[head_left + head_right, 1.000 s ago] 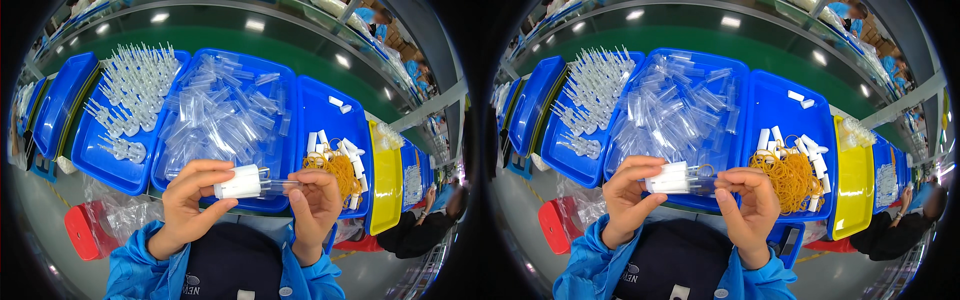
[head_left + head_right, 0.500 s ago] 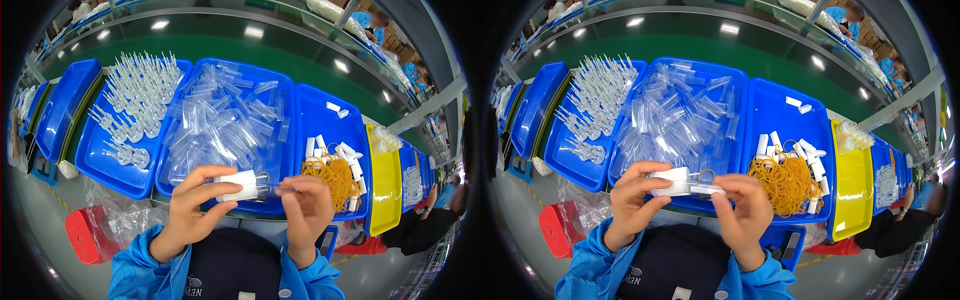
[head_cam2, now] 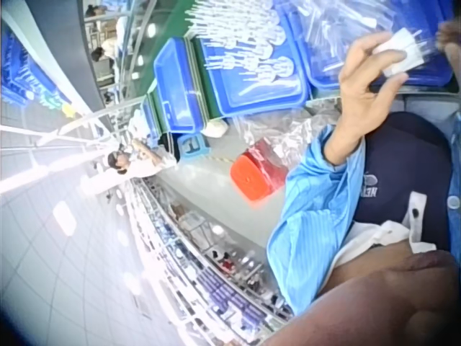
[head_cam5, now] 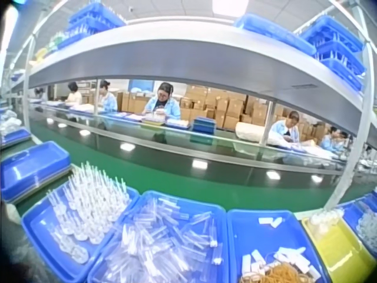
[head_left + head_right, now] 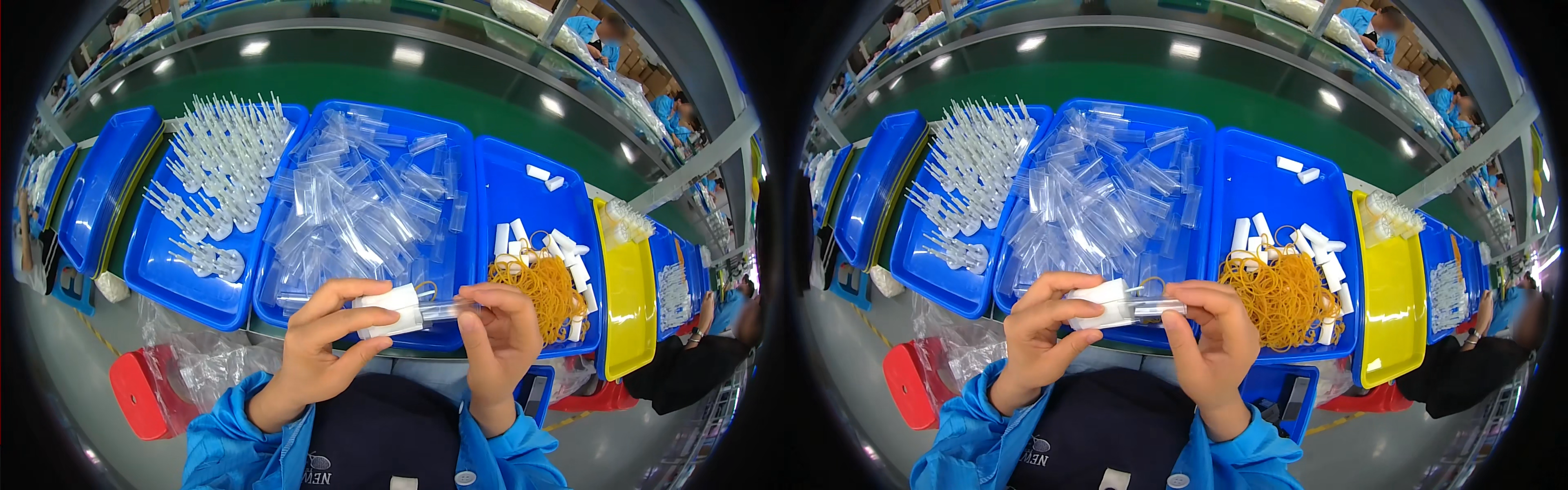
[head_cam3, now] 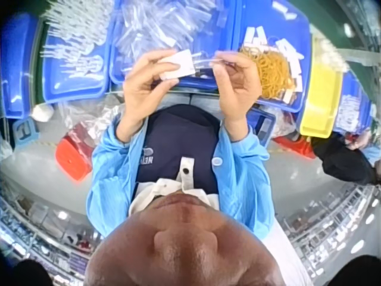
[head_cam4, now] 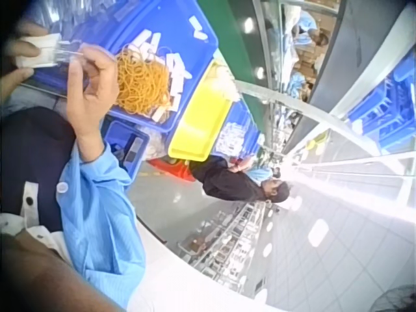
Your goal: The person assembles small white plastic components by hand. They pick up a white base, insert a clear plastic tube, and secure the assembly with a yellow rubber band. The process is repeated for multiple units, with finished items placed into a blue tray.
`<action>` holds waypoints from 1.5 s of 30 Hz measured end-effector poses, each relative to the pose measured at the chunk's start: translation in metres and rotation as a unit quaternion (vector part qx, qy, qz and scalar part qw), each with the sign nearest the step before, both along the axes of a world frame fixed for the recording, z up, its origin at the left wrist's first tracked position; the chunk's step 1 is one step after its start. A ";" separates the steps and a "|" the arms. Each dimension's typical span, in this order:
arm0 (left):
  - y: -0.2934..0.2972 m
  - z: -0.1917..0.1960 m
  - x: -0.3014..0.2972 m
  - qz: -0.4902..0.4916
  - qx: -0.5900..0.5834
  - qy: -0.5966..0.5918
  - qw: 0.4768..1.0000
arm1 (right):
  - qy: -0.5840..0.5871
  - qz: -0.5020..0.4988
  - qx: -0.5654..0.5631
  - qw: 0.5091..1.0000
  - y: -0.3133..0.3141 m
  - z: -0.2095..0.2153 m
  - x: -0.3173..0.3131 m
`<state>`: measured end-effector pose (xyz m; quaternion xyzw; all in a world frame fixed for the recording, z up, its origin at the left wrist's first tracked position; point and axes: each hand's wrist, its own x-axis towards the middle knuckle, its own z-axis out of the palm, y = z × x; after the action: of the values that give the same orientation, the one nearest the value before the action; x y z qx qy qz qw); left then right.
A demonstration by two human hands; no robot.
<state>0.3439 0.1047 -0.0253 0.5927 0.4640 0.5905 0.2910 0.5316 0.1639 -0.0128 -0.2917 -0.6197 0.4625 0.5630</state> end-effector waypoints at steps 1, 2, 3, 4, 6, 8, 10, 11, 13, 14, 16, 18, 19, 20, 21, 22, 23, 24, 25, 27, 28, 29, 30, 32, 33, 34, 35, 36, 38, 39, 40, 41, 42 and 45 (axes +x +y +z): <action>-0.001 0.000 0.000 -0.005 -0.007 -0.007 1.000 | 0.015 0.020 -0.047 0.999 0.001 0.002 0.001; -0.001 0.000 -0.001 -0.011 -0.014 -0.014 1.000 | 0.023 0.038 -0.089 0.995 0.003 0.004 0.002; -0.002 -0.001 0.000 -0.011 -0.018 -0.019 1.000 | 0.031 0.054 -0.131 0.989 0.005 0.006 0.003; -0.002 -0.002 0.002 -0.011 -0.023 -0.024 0.999 | 0.040 0.071 -0.173 0.982 0.005 0.006 0.004; -0.003 0.000 0.003 -0.018 -0.035 -0.033 0.999 | -0.007 0.019 -0.100 0.995 0.002 0.003 0.000; -0.004 0.007 0.004 -0.030 -0.050 -0.043 0.997 | -0.017 -0.005 -0.070 0.997 0.000 -0.002 -0.002; -0.002 -0.002 0.007 0.007 -0.010 0.009 1.000 | 0.012 -0.003 -0.083 0.997 0.001 -0.003 -0.004; -0.001 -0.005 0.009 0.025 0.010 0.036 0.999 | -0.006 -0.014 -0.052 0.999 0.000 -0.003 -0.008; -0.001 -0.001 0.015 0.055 0.018 0.096 0.994 | -0.043 -0.034 0.007 0.998 -0.003 -0.002 -0.018; 0.000 0.001 0.018 0.070 0.022 0.127 0.989 | -0.104 -0.076 0.049 0.990 -0.006 0.001 -0.024; 0.003 -0.004 0.022 0.107 0.085 0.152 0.979 | -0.226 -0.152 0.128 0.954 -0.012 0.008 -0.031; 0.005 -0.005 0.023 0.122 0.118 0.169 0.971 | -0.255 -0.165 0.145 0.942 -0.008 0.004 -0.029; 0.006 -0.005 0.023 0.118 0.119 0.173 0.971 | -0.270 -0.172 0.154 0.935 -0.006 0.002 -0.028; 0.006 -0.005 0.023 0.115 0.120 0.176 0.970 | -0.279 -0.172 0.170 0.930 -0.008 0.000 -0.027; 0.005 -0.006 0.024 0.107 0.118 0.171 0.972 | -0.287 -0.172 0.187 0.924 -0.009 -0.001 -0.026; 0.004 -0.007 0.024 0.100 0.115 0.166 0.974 | -0.295 -0.172 0.203 0.918 -0.010 -0.001 -0.025; 0.004 -0.008 0.024 0.092 0.112 0.161 0.976 | -0.303 -0.168 0.206 0.915 -0.011 -0.002 -0.024; 0.004 -0.007 0.025 0.096 0.116 0.159 0.976 | -0.311 -0.162 0.210 0.913 -0.013 -0.003 -0.023; 0.005 -0.006 0.025 0.099 0.120 0.158 0.975 | -0.319 -0.157 0.213 0.910 -0.014 -0.003 -0.023; 0.005 -0.008 0.025 0.097 0.111 0.140 0.979 | -0.327 -0.129 0.234 0.907 -0.007 -0.001 -0.021; 0.002 -0.012 0.023 0.091 0.098 0.124 0.983 | -0.331 -0.114 0.244 0.904 -0.004 0.001 -0.021; 0.001 -0.015 0.021 0.085 0.085 0.107 0.987 | -0.296 -0.102 0.223 0.923 -0.005 0.004 -0.020; 0.001 -0.012 0.021 0.054 0.055 -0.013 0.997 | -0.260 -0.088 0.204 0.940 -0.006 0.009 -0.021; 0.001 -0.005 0.022 -0.011 -0.007 -0.250 0.968 | -0.233 -0.101 0.191 0.948 -0.008 0.005 -0.019; 0.001 -0.004 0.021 -0.036 -0.014 -0.304 0.952 | -0.243 -0.098 0.194 0.945 -0.008 0.006 -0.020; 0.002 -0.004 0.020 -0.061 -0.022 -0.356 0.932 | -0.253 -0.096 0.198 0.942 -0.009 0.009 -0.023; 0.002 -0.004 0.018 -0.085 -0.029 -0.407 0.909 | -0.262 -0.094 0.202 0.939 -0.009 0.011 -0.025; 0.002 -0.006 0.019 -0.100 -0.032 -0.425 0.899 | -0.256 -0.108 0.204 0.939 -0.010 0.012 -0.030; 0.001 -0.004 0.021 -0.097 -0.058 -0.435 0.893 | -0.257 -0.146 0.230 0.927 -0.010 0.004 -0.035; 0.000 -0.003 0.021 -0.094 -0.071 -0.442 0.889 | -0.259 -0.163 0.243 0.920 -0.009 0.001 -0.037; -0.001 -0.003 0.022 -0.093 -0.077 -0.432 0.894 | -0.279 -0.159 0.254 0.912 -0.010 0.002 -0.035; -0.002 -0.003 0.022 -0.093 -0.084 -0.422 0.898 | -0.298 -0.154 0.265 0.904 -0.011 0.004 -0.034; -0.003 -0.003 0.023 -0.093 -0.090 -0.412 0.902 | -0.317 -0.151 0.277 0.894 -0.011 0.006 -0.032; -0.006 -0.003 0.017 -0.091 -0.082 -0.436 0.892 | -0.261 -0.092 0.260 0.925 -0.002 0.013 -0.037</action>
<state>0.3609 0.0987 -0.0279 0.2899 0.2813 0.7202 0.5641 0.4947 0.1615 0.0001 -0.3011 -0.8136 0.1382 0.4778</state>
